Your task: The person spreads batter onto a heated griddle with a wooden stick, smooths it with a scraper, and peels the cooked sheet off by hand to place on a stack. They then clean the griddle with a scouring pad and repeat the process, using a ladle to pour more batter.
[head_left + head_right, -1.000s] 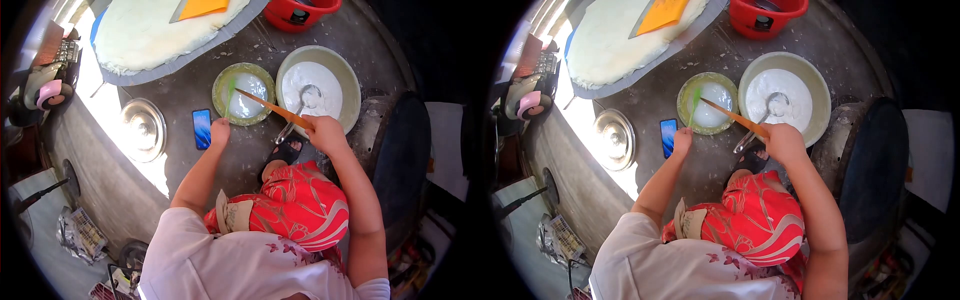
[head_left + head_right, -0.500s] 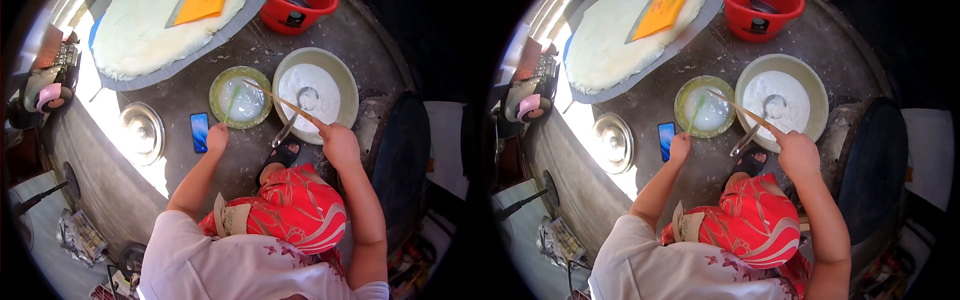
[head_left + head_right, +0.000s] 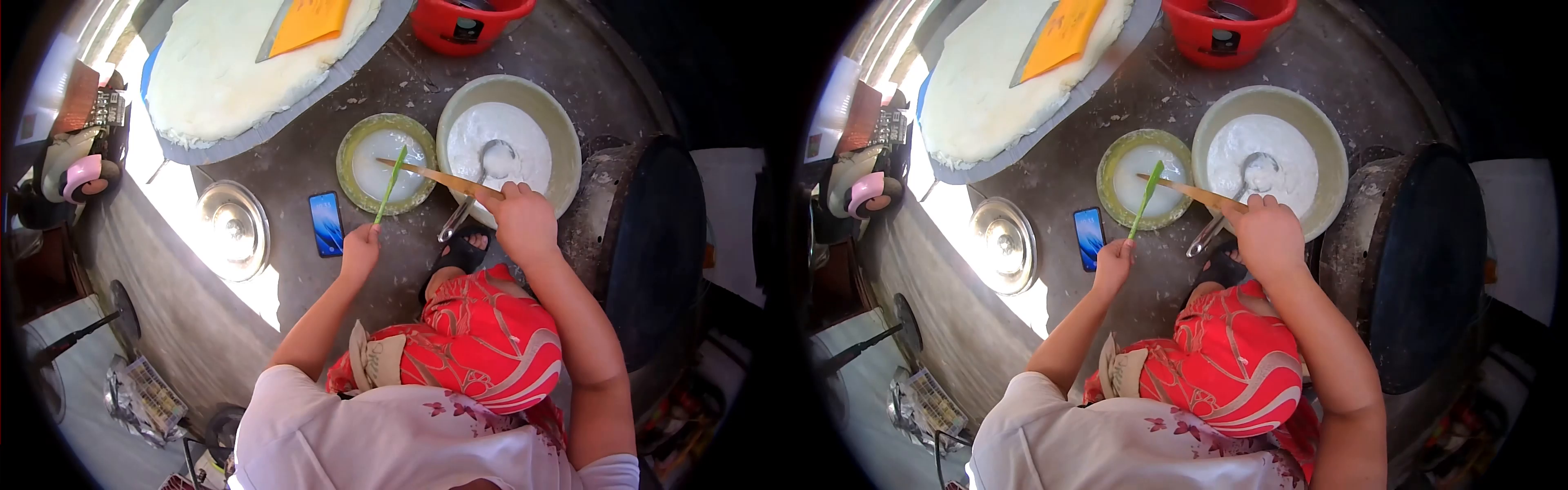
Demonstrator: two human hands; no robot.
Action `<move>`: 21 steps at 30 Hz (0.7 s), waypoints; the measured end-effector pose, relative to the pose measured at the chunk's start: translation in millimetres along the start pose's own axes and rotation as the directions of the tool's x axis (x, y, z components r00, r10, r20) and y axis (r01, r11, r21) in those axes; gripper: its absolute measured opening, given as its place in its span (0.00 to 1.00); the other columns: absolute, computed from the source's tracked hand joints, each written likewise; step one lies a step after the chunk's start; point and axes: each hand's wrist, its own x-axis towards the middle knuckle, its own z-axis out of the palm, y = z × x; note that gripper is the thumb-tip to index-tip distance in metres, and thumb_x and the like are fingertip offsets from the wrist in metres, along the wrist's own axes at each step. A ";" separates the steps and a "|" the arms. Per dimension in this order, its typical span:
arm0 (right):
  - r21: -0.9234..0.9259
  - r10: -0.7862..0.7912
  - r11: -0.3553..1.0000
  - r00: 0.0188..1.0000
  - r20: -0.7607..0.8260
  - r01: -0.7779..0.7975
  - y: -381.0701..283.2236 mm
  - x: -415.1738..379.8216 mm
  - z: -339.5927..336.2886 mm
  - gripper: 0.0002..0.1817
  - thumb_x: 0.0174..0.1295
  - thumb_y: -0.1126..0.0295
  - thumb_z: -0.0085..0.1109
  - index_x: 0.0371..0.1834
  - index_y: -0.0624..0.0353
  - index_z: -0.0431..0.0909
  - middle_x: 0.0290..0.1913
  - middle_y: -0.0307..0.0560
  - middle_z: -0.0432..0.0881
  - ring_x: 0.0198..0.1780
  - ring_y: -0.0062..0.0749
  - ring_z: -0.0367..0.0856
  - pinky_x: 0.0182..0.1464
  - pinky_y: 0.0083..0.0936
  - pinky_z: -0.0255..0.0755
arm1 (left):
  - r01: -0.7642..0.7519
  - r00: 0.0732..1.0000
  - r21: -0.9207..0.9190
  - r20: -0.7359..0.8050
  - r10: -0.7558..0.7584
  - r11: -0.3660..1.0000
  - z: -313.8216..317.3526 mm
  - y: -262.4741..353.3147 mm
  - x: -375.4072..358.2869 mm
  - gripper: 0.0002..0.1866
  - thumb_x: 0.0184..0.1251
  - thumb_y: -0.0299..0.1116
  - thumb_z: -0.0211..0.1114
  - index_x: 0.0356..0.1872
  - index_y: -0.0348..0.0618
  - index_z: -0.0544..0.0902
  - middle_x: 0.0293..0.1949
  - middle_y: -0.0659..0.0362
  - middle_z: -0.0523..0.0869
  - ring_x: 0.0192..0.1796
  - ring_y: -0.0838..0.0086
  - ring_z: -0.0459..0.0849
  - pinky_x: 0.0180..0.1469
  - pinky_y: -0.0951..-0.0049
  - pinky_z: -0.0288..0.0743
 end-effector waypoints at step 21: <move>0.823 0.677 -0.021 0.598 0.430 -0.568 3.3 -278.6 14.6 0.19 0.63 0.78 0.49 0.57 0.52 0.73 0.27 0.34 0.78 0.21 0.10 0.67 0.26 0.11 0.65 | 0.863 0.301 -0.210 0.944 -0.134 0.460 100.9 133.5 53.2 0.22 0.70 0.46 0.45 0.44 0.33 0.71 0.40 0.49 0.78 0.37 0.64 0.80 0.39 0.66 0.77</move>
